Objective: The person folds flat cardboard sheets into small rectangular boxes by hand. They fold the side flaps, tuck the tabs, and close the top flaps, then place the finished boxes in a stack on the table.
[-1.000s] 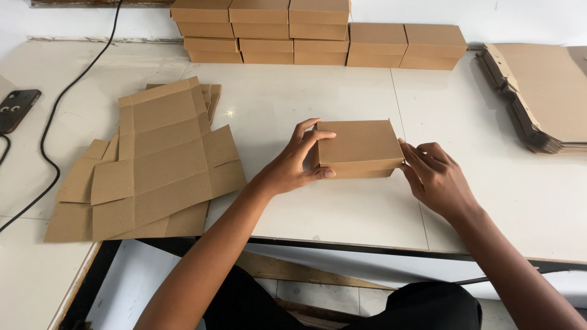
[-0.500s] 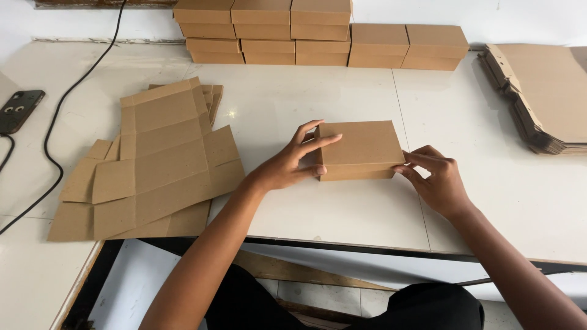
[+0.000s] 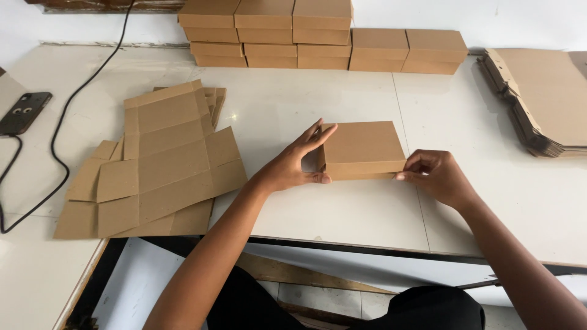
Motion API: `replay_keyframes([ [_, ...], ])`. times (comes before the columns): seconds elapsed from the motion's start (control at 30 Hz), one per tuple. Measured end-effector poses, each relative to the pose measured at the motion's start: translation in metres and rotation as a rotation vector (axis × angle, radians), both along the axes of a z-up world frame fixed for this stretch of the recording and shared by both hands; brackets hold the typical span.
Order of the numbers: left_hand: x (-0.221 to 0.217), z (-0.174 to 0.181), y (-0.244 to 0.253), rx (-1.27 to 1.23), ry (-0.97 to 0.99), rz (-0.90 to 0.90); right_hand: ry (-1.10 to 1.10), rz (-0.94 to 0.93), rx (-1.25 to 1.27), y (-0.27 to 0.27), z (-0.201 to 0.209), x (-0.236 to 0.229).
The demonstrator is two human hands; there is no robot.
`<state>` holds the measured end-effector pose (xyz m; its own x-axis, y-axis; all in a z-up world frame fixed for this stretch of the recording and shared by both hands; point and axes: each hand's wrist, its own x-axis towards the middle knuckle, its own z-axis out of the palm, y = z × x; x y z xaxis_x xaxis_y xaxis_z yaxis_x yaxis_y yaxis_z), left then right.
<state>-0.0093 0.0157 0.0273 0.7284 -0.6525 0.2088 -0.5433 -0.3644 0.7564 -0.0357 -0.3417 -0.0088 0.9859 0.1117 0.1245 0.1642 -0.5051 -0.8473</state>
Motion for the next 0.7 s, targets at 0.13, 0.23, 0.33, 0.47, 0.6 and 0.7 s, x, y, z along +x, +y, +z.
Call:
replay_keyframes([
  [0.13,-0.008,0.011,0.000,-0.017,0.071,0.002,0.111,0.008,-0.043,-0.011,0.010,-0.007],
  [0.23,-0.008,0.011,0.001,-0.015,0.037,-0.026,-0.084,0.042,-0.145,-0.011,0.017,-0.015],
  [0.33,-0.008,0.008,0.001,-0.061,-0.001,-0.031,-0.222,0.009,-0.142,0.011,0.042,-0.031],
  [0.47,0.001,-0.007,0.002,-0.119,-0.135,-0.035,-0.302,0.133,-0.175,0.026,0.053,-0.032],
  [0.6,0.000,-0.013,0.002,-0.141,-0.187,-0.038,-0.397,0.197,-0.169,0.021,0.038,-0.025],
  [0.7,0.000,-0.013,0.003,-0.145,-0.183,-0.031,-0.421,0.211,-0.224,0.019,0.033,-0.022],
])
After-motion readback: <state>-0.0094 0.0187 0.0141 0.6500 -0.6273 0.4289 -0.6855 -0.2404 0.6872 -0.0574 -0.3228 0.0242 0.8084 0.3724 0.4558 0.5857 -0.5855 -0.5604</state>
